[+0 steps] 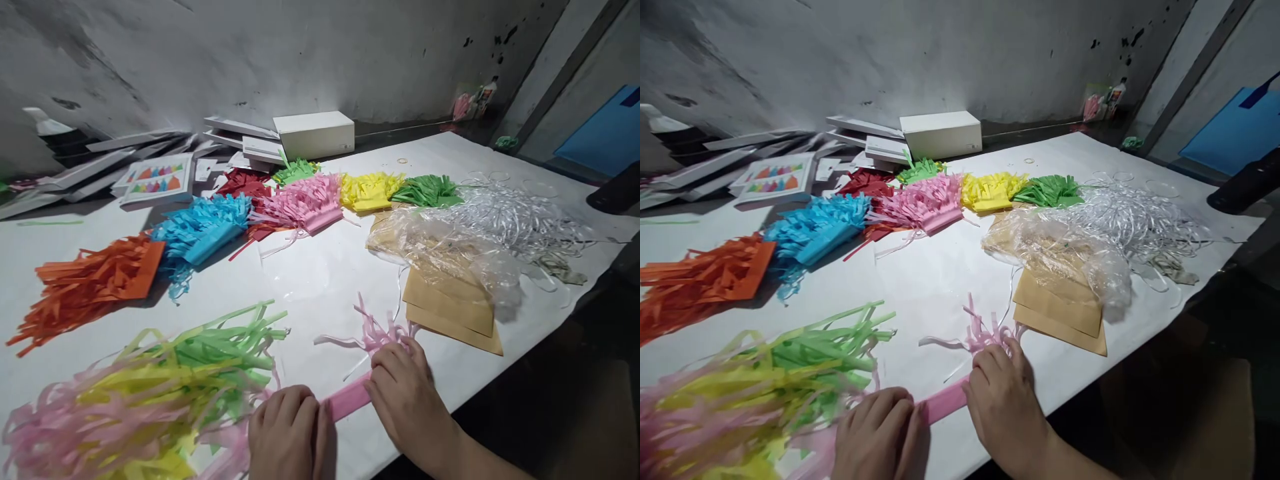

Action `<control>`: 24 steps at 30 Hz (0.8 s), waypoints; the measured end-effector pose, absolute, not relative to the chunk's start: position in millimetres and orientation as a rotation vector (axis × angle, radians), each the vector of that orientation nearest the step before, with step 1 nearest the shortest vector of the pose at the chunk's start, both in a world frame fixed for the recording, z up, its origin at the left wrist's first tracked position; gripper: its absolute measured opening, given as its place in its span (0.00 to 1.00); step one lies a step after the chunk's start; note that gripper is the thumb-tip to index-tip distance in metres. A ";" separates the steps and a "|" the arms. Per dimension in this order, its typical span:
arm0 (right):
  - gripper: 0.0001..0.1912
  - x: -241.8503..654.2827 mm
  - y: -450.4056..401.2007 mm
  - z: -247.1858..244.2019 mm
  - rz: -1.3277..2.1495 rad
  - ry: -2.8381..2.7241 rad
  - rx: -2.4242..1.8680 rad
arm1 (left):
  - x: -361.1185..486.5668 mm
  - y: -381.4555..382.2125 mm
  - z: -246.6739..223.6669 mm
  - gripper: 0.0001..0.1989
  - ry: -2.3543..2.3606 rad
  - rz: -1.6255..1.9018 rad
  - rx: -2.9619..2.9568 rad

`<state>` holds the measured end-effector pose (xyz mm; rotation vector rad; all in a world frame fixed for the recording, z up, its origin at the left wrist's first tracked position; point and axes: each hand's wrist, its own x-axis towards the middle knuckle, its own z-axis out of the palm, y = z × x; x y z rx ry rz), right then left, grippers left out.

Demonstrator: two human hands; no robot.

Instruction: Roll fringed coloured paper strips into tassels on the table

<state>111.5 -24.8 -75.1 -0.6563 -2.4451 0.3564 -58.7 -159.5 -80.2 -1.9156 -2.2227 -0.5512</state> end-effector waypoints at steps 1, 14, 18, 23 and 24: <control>0.10 109.7 -24.9 -74.7 0.318 -2.441 -0.683 | -58.6 -156.8 -80.4 0.08 -2.228 -0.508 -1.915; 0.14 117.3 -21.1 -75.4 0.275 -2.595 -0.197 | -58.6 -153.1 -73.6 0.09 -1.990 -0.596 -1.986; 0.07 114.2 -25.1 -70.4 0.352 -2.617 -0.166 | -54.3 -158.8 -80.1 0.12 -1.949 -0.788 -2.064; 0.12 122.4 -22.9 -71.2 0.265 -2.696 -0.098 | -55.1 -164.5 -87.4 0.09 -2.044 -0.916 -2.104; 0.13 126.2 -20.7 -72.1 0.273 -2.694 -0.121 | -56.2 -165.8 -87.7 0.08 -2.048 -0.918 -2.106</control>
